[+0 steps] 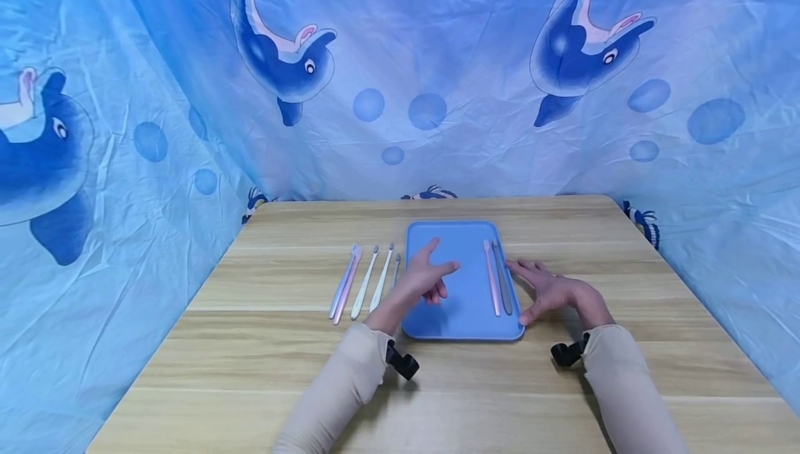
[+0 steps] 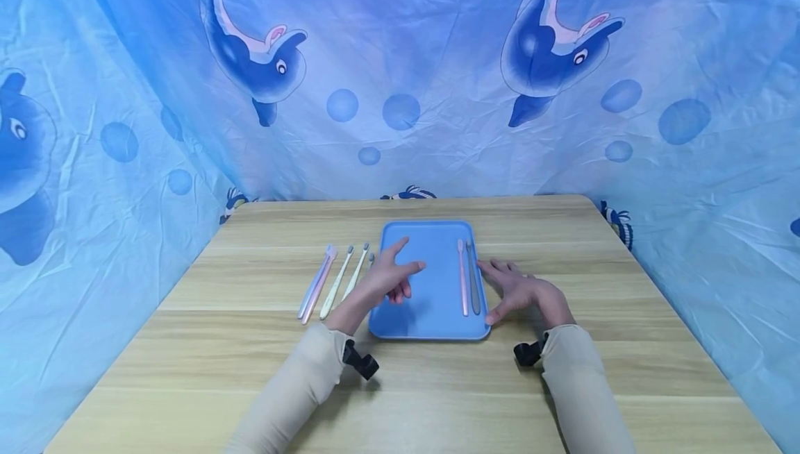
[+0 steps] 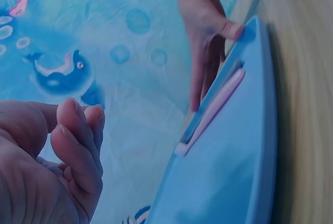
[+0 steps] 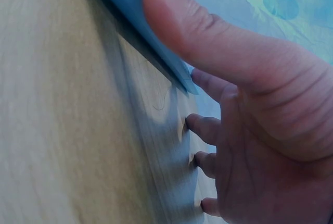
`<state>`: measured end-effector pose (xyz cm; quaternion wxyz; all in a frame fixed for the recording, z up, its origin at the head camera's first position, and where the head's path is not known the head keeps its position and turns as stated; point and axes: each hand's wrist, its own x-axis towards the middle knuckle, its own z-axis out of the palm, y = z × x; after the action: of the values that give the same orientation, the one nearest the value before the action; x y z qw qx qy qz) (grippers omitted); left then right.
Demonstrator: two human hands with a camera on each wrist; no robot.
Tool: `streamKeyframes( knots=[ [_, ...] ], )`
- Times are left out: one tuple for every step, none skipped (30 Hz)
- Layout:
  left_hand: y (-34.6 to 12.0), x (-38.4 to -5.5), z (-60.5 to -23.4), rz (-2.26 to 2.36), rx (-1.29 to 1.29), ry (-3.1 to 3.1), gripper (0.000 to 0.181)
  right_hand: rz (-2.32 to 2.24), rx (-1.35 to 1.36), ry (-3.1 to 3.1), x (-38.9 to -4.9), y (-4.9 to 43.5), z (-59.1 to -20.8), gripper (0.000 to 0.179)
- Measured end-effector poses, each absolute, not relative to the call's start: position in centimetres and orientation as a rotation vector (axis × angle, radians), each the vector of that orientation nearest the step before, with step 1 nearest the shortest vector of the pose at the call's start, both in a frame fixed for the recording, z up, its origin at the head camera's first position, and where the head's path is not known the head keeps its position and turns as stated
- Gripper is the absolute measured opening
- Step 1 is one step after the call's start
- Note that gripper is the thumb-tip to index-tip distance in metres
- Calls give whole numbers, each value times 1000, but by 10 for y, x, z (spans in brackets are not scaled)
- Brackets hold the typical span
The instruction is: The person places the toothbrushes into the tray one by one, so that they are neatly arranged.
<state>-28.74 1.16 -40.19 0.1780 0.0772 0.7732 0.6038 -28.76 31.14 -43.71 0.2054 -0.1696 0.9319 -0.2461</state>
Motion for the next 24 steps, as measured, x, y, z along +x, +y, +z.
streamKeyframes(
  knots=[
    [8,-289,-402,1719,224,2180,84,-689,-469,2595,-288,312,-437,130],
    [3,-290,-402,1724,230,2179,85,-692,-467,2593,-288,312,-437,130],
    [-1,-291,-403,1726,234,2180,85,-695,-466,2591,-288,312,-437,130],
    [-5,-293,-403,1729,234,2181,85,-697,-466,2589,-288,312,-437,130],
    [-10,-294,-404,1730,233,2186,86,-698,-467,2589,-288,312,-437,130],
    [-14,-295,-404,1729,230,2194,86,-698,-466,2589,-288,312,-437,130],
    [-19,-296,-405,1725,219,2198,86,-698,-467,2590,-288,312,-437,130],
    [-23,-297,-406,1715,209,2215,86,-699,-469,2590,-288,312,-437,130],
    [-27,-298,-406,1714,197,2220,86,-698,-471,2591,-288,312,-437,130],
    [-32,-299,-406,1712,181,2226,86,-696,-474,2593,-288,312,-437,130],
    [-36,-301,-407,1715,169,2233,86,-697,-477,2593,-288,312,-438,130],
    [-41,-302,-407,1713,153,2242,86,-697,-480,2593,-288,312,-438,130],
    [-45,-303,-408,1719,140,2247,86,-699,-483,2593,-288,312,-438,130],
    [-50,-303,-408,1725,135,2258,86,-701,-486,2594,-288,312,-438,130],
    [-54,-304,-408,1735,130,2260,86,-702,-487,2594,-288,312,-438,130],
    [-58,-305,-408,1739,126,2270,86,-703,-487,2594,-288,312,-438,130],
    [-62,-306,-409,1745,122,2276,86,-704,-485,2595,-288,312,-438,130],
    [-66,-307,-408,1747,114,2281,87,-704,-484,2596,-288,312,-438,130],
    [-70,-308,-409,1751,111,2281,87,-702,-483,2598,-288,312,-438,130],
    [-73,-309,-409,1752,108,2284,87,-701,-481,2598,-288,312,-438,130],
    [-76,-310,-409,1755,99,2281,87,-702,-479,2598,-288,312,-438,130],
    [-79,-310,-409,1765,93,2273,87,-700,-479,2599,-288,312,-438,130],
    [-81,-311,-409,1770,85,2268,87,-701,-478,2599,-288,312,-438,130],
    [-84,-312,-409,1773,79,2266,88,-700,-479,2598,-287,312,-438,130]
  ],
)
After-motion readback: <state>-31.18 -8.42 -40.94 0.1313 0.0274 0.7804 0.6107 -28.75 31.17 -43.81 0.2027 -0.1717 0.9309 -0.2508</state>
